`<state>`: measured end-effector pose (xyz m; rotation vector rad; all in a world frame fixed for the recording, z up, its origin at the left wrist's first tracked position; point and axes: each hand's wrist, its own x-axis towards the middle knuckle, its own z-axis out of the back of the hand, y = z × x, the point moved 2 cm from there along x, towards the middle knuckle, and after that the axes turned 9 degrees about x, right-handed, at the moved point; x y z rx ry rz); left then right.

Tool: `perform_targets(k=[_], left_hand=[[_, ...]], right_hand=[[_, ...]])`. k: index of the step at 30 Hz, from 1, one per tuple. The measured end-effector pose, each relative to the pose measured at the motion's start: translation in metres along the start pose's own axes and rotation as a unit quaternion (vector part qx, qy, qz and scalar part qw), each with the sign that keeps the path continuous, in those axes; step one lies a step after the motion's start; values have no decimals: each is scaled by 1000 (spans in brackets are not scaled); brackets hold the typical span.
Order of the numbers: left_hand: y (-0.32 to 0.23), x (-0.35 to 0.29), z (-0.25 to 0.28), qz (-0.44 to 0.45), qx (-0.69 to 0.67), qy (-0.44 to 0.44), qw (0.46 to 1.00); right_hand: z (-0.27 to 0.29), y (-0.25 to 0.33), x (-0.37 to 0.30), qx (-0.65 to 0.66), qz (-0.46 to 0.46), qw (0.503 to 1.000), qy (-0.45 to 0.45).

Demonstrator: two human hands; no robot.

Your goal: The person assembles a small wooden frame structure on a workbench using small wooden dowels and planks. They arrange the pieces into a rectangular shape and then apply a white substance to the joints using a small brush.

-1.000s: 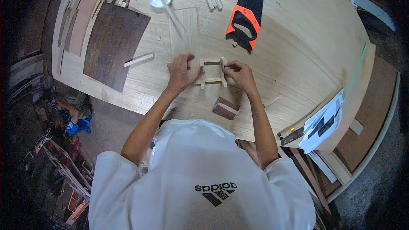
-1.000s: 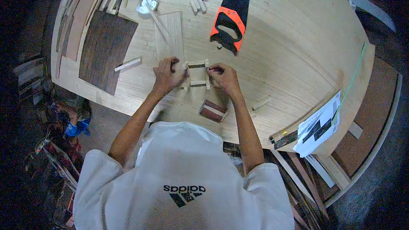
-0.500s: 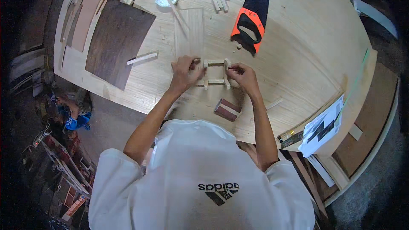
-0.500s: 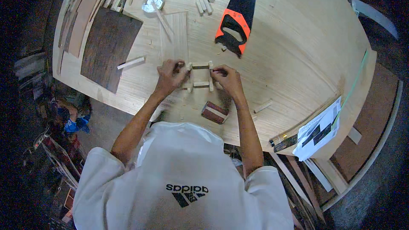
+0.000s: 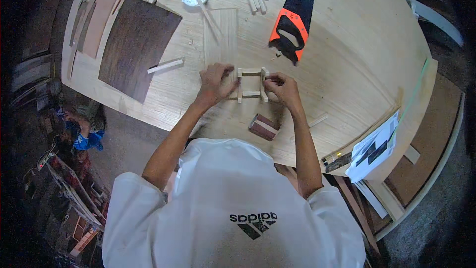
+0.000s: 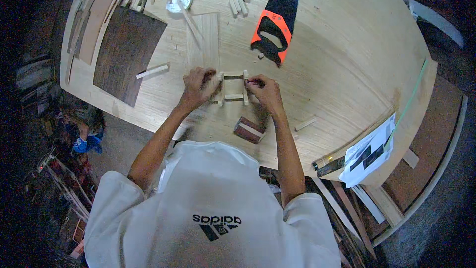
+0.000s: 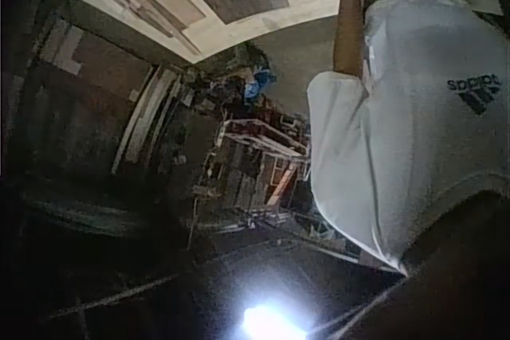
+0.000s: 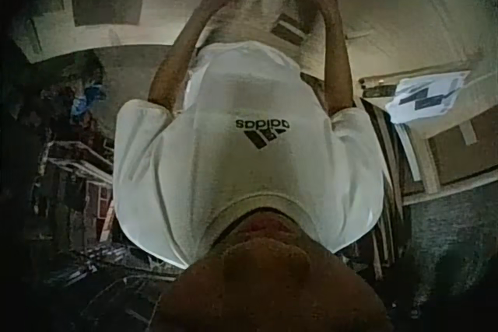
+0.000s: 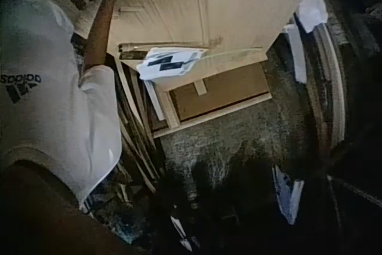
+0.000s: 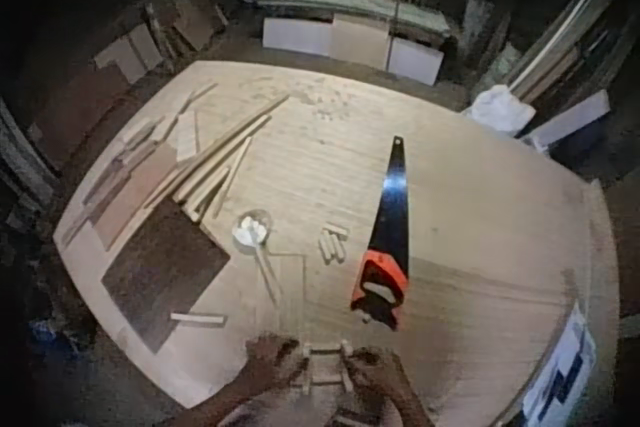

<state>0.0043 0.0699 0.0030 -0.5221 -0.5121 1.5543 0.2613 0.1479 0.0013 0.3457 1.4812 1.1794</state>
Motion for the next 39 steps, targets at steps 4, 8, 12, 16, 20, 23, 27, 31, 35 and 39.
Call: perform_targets(k=[4,8,12,16,20,23,27,31,35,39], left_hand=[[-7,2,4,5,15,4,1000],[-3,1,0,13,29,12,999],[0,-1,-4,-2,27,-15,1000],[-3,0,-3,4,32,-4,999],[3,-1,-8,-1,26,-11,1000],[-4,0,-2,-7,30,-5,1000],[-10,2,14,-3,27,-1,1000],[2,-4,16,-7,12,-24,1000],[2,-16,14,-51,-15,-8,999],[1,-30,7,-87,-48,-5,995]], right_hand=[[1,-6,3,-18,13,1000,-5],[-1,-1,2,-9,12,1000,1],[0,2,0,-23,12,1000,0],[1,-6,3,-2,16,1000,3],[0,2,-2,-19,14,1000,-2],[1,-2,-2,-7,24,1000,-16],[9,-4,-7,8,27,998,-60],[15,-3,-19,6,25,996,-85],[12,-6,-31,-13,39,998,-57],[5,-14,-37,-12,56,997,-48]])
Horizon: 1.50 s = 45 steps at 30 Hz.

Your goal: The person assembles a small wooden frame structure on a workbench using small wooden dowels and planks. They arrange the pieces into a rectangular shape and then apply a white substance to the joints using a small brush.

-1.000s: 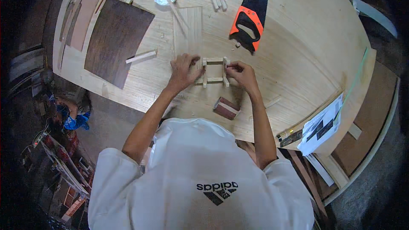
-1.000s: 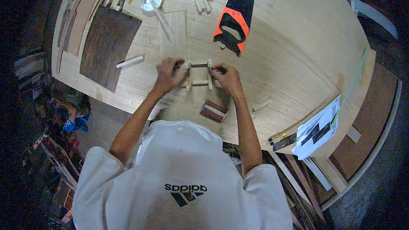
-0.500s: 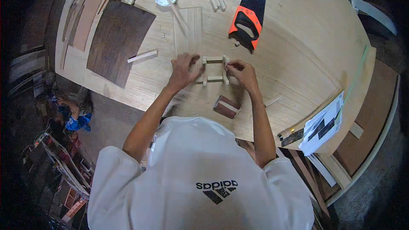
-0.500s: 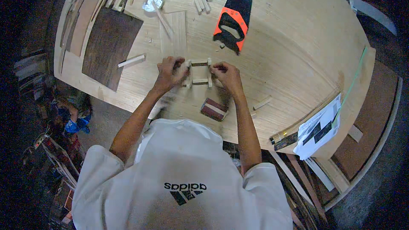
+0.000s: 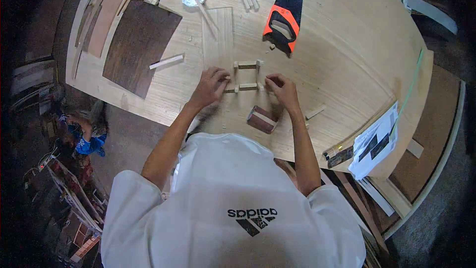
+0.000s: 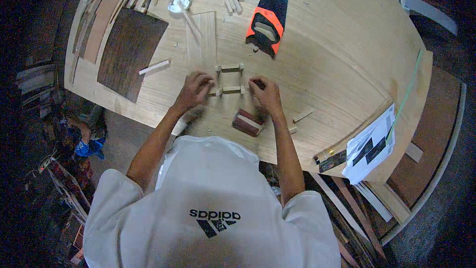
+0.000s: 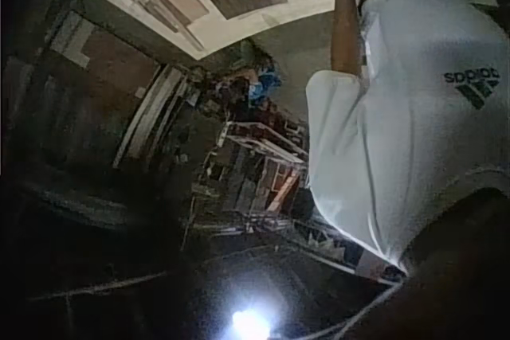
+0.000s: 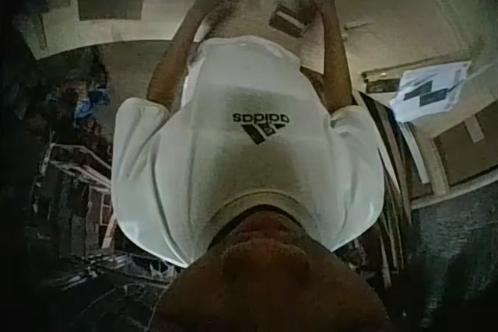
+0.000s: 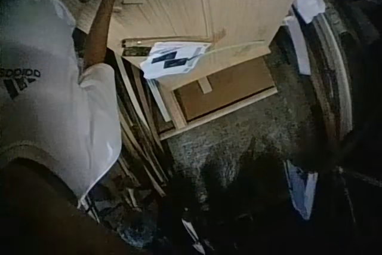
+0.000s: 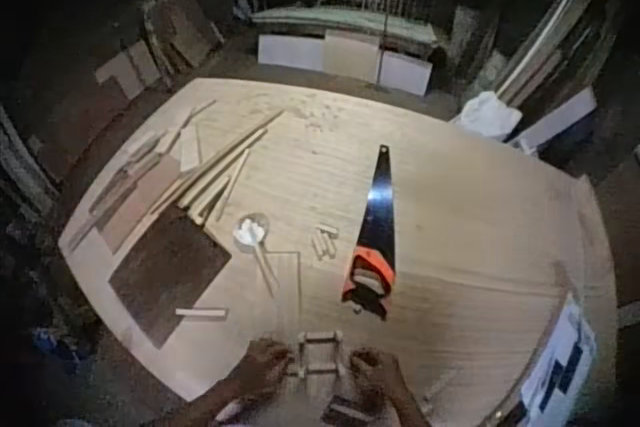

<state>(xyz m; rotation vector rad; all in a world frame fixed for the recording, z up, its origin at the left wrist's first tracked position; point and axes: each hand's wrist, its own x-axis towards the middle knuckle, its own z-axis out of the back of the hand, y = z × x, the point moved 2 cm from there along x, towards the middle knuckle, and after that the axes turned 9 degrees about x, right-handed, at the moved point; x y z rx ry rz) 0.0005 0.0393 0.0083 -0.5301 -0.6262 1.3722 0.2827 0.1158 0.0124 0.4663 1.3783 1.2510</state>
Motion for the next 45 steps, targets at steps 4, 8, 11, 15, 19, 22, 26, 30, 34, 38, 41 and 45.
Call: perform_targets(k=[4,8,11,15,19,22,26,30,34,38,41,45], left_hand=[[-10,-7,0,-32,57,19,998],[-12,-11,-1,-27,62,43,997],[-13,-14,-2,-22,55,41,997],[-10,-17,-4,-5,59,51,997],[-13,-14,-2,-15,63,56,996],[-11,-16,-3,-14,67,65,996],[-8,-15,-6,-14,66,72,995],[-15,-13,-1,-3,67,75,995],[-14,-12,-1,1,57,76,995],[-14,-13,-1,-9,58,63,996],[-18,-13,1,-8,66,57,996],[-13,-16,0,-24,78,26,996]], right_hand=[[-3,-4,-4,11,2,1000,4],[-3,-7,-2,-19,-7,1000,0],[-4,-5,-2,-10,-6,1000,8],[-5,-3,0,-25,-5,1000,17],[-6,-3,1,-42,1,999,24],[-8,-3,0,-7,-29,999,22],[-8,-4,1,-27,-3,999,27],[-8,-5,2,-28,-1,999,26],[-8,-1,1,-23,-3,999,32],[-9,-7,3,-10,-1,1000,15],[-8,-8,3,-25,6,1000,-3],[-3,1,-4,-56,-6,998,-40]])
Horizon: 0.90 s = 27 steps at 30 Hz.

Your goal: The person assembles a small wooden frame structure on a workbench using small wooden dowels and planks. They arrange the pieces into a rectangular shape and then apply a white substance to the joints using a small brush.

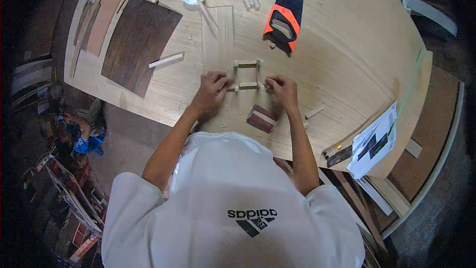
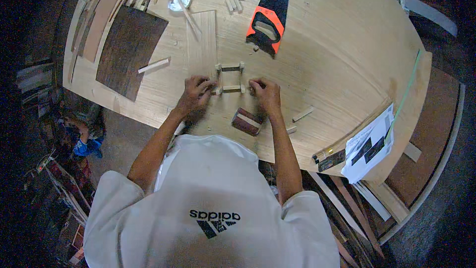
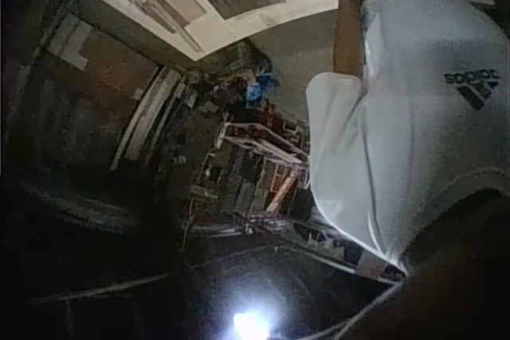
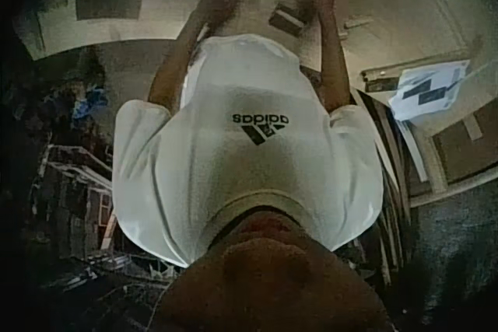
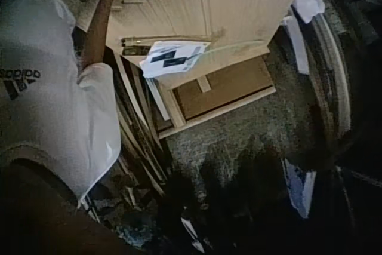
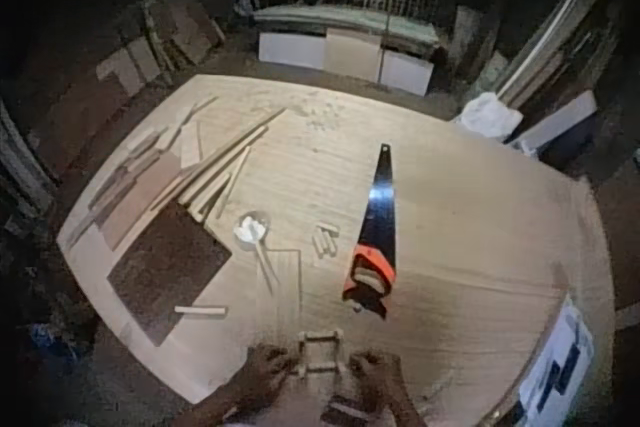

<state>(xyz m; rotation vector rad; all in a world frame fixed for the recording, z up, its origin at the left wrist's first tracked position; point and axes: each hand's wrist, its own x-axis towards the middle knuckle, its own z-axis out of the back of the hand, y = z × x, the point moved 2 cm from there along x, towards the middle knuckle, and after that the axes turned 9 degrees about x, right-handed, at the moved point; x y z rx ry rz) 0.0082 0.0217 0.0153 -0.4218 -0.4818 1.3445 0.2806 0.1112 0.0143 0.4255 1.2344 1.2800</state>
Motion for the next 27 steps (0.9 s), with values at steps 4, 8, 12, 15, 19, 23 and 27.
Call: perform_targets(k=[4,8,12,15,19,23,27], left_hand=[[5,-4,-4,16,-8,11,1000],[-3,-3,0,10,-40,23,999],[-7,4,3,-39,9,31,999],[4,-2,-7,-34,20,39,998],[2,-3,-2,-53,24,10,998],[9,-14,1,-24,-17,-51,998],[12,-30,14,36,-36,-67,996]], right_hand=[[3,4,-7,-8,-48,996,-69],[5,7,-27,33,-68,988,-138],[-10,-13,-66,-104,76,981,-145],[-35,-3,-91,-101,153,975,-121],[-55,6,-108,-63,211,968,-116],[-45,11,-124,-61,159,979,-108],[-23,1,-130,-96,137,976,-143]])
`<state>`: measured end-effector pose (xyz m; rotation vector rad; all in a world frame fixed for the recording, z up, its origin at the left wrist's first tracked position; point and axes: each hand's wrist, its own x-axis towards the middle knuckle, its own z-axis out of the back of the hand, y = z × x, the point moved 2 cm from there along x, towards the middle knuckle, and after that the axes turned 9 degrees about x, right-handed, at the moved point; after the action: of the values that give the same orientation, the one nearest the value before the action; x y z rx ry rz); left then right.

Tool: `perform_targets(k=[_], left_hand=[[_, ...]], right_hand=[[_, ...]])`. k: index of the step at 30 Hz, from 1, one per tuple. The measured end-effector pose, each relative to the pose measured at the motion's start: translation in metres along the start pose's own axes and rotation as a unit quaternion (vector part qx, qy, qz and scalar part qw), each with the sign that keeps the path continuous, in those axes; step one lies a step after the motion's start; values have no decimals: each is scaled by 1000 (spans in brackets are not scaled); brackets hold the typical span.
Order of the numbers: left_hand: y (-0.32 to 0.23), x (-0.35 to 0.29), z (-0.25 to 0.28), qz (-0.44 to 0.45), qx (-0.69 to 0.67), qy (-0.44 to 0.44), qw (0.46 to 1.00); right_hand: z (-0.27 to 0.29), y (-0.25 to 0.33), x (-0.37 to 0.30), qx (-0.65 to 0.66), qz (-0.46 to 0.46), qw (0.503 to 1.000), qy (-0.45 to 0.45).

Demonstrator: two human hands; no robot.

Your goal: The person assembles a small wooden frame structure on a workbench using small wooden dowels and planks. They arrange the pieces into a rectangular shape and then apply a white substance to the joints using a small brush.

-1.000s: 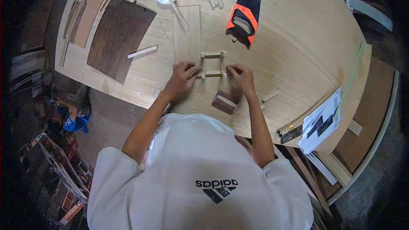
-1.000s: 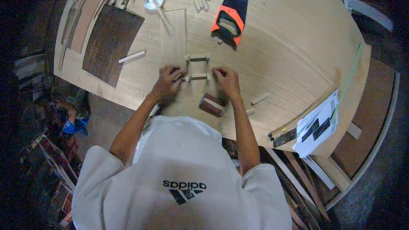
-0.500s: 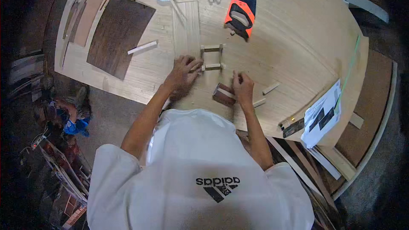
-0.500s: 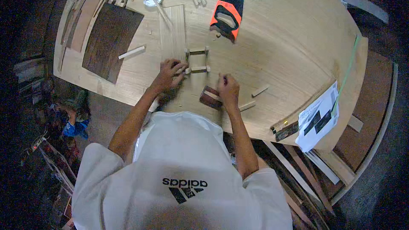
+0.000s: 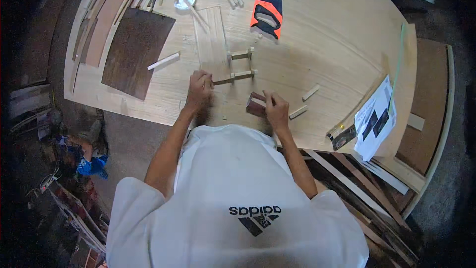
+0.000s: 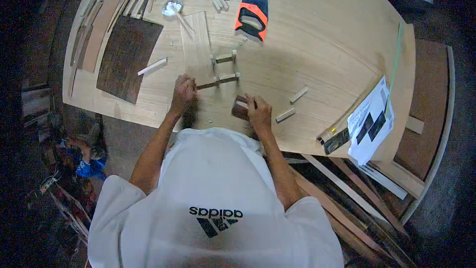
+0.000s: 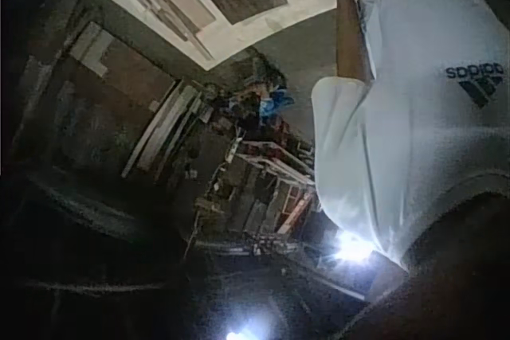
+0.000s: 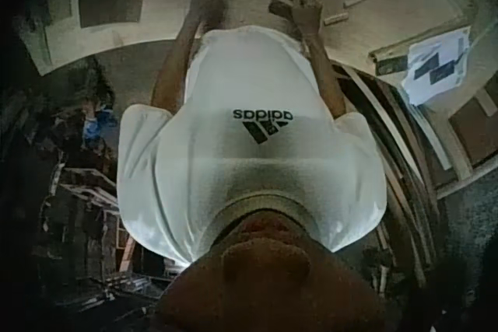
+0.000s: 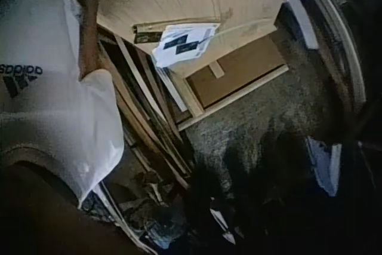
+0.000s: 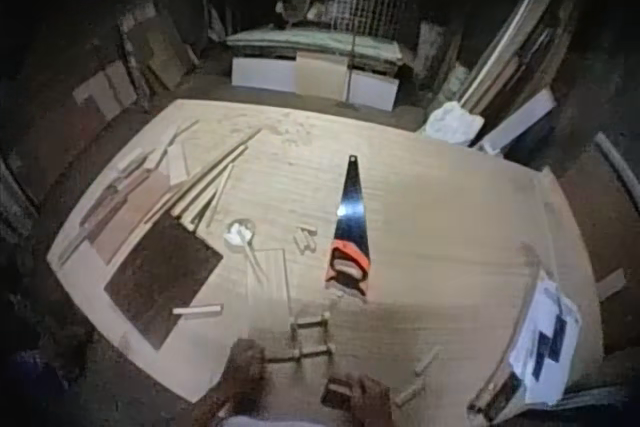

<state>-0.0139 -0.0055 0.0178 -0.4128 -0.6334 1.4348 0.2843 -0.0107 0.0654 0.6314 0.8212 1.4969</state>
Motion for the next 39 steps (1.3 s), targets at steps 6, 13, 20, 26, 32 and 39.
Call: perform_targets(k=[6,13,20,26,32,39], left_hand=[[-2,-39,1,195,-135,53,970],[-31,-67,0,199,-167,-21,965],[-29,-87,10,59,-223,34,972],[-42,-93,18,40,-188,46,980],[-46,-103,10,54,-186,57,979],[-102,-57,42,141,-547,16,825]], right_hand=[[6,-13,-11,53,-45,997,-31],[-15,1,-46,121,60,989,-52],[-17,-4,-70,275,137,951,17],[-12,-5,-65,372,96,923,6],[-4,-6,-62,391,69,916,-62],[-26,46,-59,394,-64,896,194]])
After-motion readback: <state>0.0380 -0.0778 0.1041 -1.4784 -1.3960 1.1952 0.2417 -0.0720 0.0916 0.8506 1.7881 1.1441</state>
